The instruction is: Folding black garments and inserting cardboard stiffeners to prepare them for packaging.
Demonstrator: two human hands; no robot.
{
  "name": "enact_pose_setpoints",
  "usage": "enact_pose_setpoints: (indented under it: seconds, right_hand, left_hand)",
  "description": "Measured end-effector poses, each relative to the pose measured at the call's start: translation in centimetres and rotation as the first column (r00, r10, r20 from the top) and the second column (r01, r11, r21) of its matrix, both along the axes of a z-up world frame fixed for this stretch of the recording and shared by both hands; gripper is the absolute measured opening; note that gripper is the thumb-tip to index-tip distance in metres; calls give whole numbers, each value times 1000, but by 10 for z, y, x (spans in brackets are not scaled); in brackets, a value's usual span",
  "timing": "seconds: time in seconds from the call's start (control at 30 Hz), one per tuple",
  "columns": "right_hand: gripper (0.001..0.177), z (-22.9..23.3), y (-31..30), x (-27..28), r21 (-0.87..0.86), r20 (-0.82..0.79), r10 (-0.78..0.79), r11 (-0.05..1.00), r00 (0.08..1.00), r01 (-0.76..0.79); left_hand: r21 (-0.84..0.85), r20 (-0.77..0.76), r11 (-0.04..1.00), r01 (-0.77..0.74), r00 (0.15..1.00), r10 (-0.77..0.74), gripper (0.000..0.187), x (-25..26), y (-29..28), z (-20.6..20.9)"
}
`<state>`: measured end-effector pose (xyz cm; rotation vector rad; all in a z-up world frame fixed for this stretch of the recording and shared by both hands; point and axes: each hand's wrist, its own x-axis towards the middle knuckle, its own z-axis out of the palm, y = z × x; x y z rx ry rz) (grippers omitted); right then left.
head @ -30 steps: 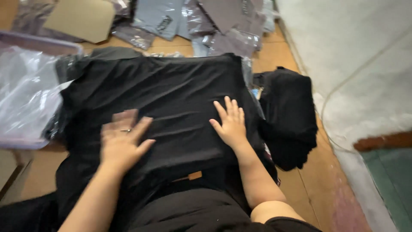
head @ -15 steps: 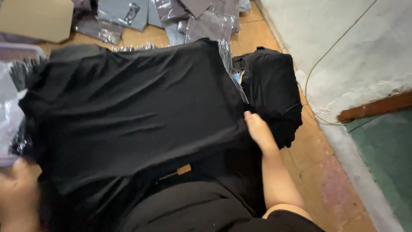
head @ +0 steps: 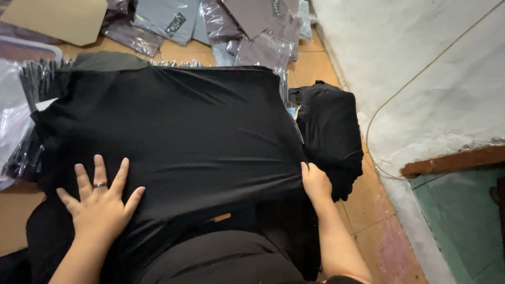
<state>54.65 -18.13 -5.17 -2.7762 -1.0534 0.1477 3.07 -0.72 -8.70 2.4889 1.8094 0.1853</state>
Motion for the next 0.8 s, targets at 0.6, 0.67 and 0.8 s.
enact_pose_setpoints:
  seconds: [0.6, 0.67, 0.8]
  right_hand:
    - [61, 21, 264, -147, 52, 280, 920, 273, 276, -961]
    - [61, 45, 289, -129, 234, 451, 823, 265, 346, -935]
    - [47, 17, 315, -22, 255, 530, 667, 464, 524, -849]
  left_hand:
    - [-248, -22, 948, 199, 977, -211, 76, 152, 63, 94]
    - [-96, 113, 994, 47, 993, -36, 87, 129, 96, 91]
    - [52, 88, 996, -73, 994, 68, 77, 50, 177, 40]
